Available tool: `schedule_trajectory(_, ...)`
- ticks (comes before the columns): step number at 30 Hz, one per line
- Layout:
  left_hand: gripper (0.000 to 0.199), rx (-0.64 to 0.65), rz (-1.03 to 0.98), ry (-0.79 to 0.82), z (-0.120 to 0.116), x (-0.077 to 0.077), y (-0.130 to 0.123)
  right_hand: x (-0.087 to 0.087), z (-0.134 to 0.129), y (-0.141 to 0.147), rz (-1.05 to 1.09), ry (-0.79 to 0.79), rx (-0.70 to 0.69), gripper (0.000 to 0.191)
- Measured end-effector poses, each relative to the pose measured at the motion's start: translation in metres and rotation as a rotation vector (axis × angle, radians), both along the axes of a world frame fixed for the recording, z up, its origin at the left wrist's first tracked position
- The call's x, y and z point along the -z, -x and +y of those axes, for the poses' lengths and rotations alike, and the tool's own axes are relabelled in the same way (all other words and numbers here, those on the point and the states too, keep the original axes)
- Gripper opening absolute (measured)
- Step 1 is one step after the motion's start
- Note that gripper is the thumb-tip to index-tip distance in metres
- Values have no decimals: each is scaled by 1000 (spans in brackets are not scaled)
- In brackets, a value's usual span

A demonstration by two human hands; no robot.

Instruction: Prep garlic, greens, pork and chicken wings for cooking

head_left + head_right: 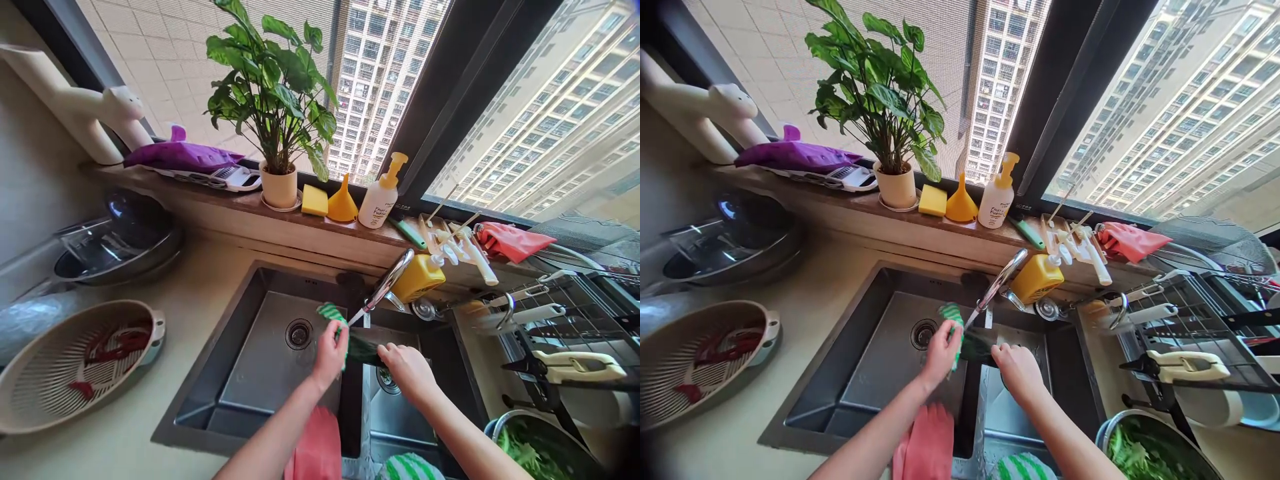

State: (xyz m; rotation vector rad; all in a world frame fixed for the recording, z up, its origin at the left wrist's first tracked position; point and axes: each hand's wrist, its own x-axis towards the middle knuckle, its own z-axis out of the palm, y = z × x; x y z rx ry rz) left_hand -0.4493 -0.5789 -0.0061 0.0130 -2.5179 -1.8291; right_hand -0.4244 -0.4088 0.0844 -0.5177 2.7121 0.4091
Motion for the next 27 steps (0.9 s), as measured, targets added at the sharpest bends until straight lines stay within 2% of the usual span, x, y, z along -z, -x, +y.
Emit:
schedule_trajectory(2, 23, 147, 30, 54, 15, -4, -6, 0, -7, 3, 15, 20, -80, 24)
schedule_trajectory(5, 24, 274, 14, 350, 27, -7, -3, -1, -13, 2, 61, 50, -195, 20)
schedule_trajectory(7, 26, 281, -11, 476, 27, -8, 4, -2, -11, 0, 108, 47, -207, 17)
schedule_trajectory(12, 26, 221, -47, 493, 14, 0, 22, -10, 7, -9, 247, 26, -222, 18)
schedule_trajectory(16, 19, 114, -106, 399, -5, 21, 37, -17, 31, -22, 358, 17, -245, 29)
schedule_trajectory(18, 15, 46, -138, 306, -17, 34, 43, -17, 45, -30, 376, 55, -204, 32)
schedule_trajectory(21, 18, -75, -173, 119, -27, 49, 44, -8, 61, -40, 307, 179, -11, 30)
schedule_trajectory(23, 22, -150, -181, -26, -26, 54, 40, -1, 63, -44, 242, 300, 157, 29)
schedule_trajectory(25, 22, -188, -177, -170, -20, 53, 35, 2, 58, -48, 166, 428, 275, 30)
schedule_trajectory(27, 22, -185, -172, -300, -14, 46, 31, -3, 49, -52, 58, 528, 358, 26)
